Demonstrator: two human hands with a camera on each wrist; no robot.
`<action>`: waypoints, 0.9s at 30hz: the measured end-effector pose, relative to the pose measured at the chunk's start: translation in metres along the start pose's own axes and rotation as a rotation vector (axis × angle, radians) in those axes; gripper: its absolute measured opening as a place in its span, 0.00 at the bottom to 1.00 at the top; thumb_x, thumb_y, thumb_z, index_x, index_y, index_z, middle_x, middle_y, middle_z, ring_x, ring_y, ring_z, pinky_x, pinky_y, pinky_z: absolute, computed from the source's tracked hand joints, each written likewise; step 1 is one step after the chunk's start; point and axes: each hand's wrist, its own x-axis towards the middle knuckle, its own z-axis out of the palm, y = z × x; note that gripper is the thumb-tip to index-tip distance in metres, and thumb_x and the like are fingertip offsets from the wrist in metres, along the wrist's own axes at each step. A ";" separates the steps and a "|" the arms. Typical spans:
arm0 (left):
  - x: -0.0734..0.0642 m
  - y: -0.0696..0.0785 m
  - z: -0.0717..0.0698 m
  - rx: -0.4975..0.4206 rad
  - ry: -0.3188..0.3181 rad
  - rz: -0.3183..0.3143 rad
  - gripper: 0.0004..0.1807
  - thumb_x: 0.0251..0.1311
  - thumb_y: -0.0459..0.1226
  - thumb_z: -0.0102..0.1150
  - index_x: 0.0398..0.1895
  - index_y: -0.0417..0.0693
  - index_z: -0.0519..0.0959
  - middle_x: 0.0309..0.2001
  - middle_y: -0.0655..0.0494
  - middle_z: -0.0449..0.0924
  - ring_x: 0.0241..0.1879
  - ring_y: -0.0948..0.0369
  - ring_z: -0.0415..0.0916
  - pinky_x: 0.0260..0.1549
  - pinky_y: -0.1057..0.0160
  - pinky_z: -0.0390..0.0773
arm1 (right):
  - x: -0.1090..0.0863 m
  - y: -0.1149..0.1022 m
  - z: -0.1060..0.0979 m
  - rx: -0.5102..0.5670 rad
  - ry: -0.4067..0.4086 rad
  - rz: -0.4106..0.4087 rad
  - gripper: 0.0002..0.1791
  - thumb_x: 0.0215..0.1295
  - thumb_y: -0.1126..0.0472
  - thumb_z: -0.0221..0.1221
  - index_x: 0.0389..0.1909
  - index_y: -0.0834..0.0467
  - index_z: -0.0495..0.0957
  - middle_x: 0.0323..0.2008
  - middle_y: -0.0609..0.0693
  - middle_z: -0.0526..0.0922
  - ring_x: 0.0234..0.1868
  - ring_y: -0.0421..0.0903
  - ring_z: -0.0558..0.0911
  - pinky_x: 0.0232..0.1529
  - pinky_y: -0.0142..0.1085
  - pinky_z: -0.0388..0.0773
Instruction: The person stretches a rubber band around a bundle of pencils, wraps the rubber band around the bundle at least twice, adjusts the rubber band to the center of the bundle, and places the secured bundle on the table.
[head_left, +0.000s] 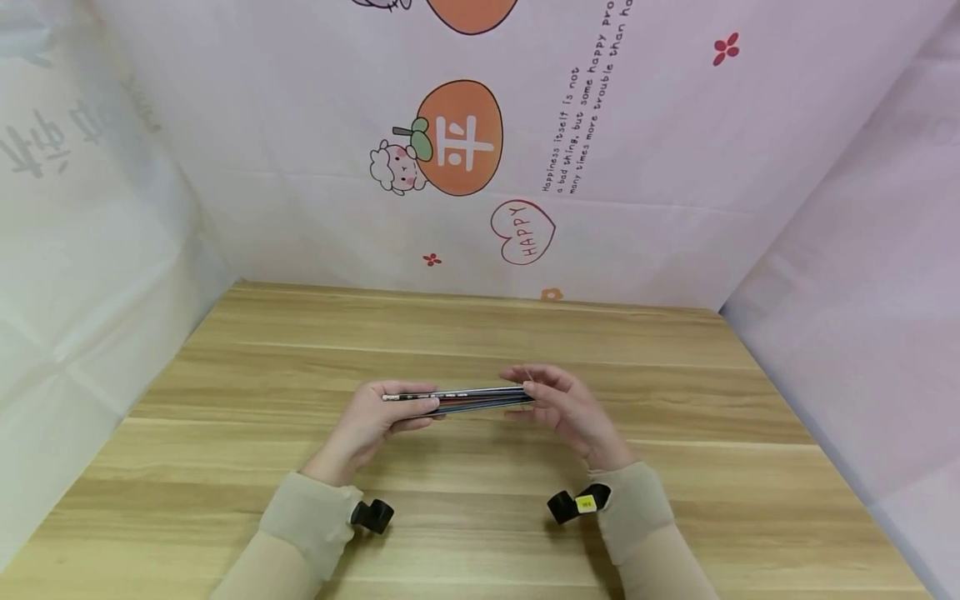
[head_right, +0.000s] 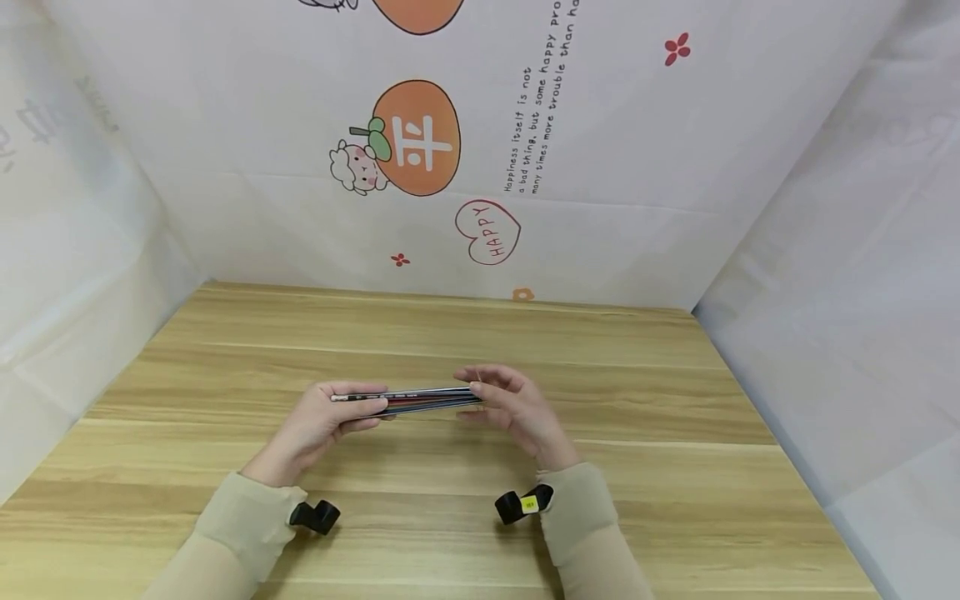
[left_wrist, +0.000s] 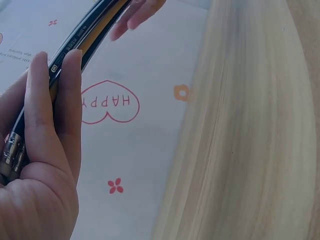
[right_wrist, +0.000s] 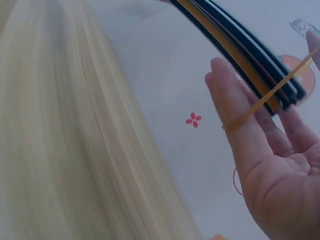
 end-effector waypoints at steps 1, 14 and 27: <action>0.000 0.000 0.000 -0.001 -0.003 -0.001 0.27 0.58 0.26 0.66 0.59 0.21 0.72 0.49 0.41 0.83 0.39 0.57 0.87 0.43 0.67 0.87 | 0.000 0.001 0.003 -0.015 0.007 0.000 0.12 0.71 0.68 0.55 0.47 0.50 0.81 0.55 0.45 0.83 0.56 0.44 0.81 0.57 0.55 0.83; -0.003 0.002 0.000 -0.052 -0.008 0.021 0.22 0.59 0.28 0.66 0.56 0.25 0.76 0.50 0.39 0.82 0.39 0.56 0.87 0.44 0.67 0.87 | 0.004 0.010 0.018 -0.177 0.101 0.020 0.25 0.60 0.71 0.65 0.59 0.70 0.73 0.54 0.58 0.78 0.44 0.46 0.86 0.48 0.48 0.88; -0.003 0.002 0.002 -0.027 0.017 0.017 0.27 0.59 0.30 0.67 0.58 0.22 0.73 0.53 0.38 0.80 0.40 0.56 0.87 0.43 0.66 0.88 | 0.008 0.023 0.015 -0.246 0.117 0.041 0.34 0.54 0.73 0.69 0.62 0.74 0.68 0.42 0.43 0.86 0.40 0.42 0.87 0.46 0.41 0.89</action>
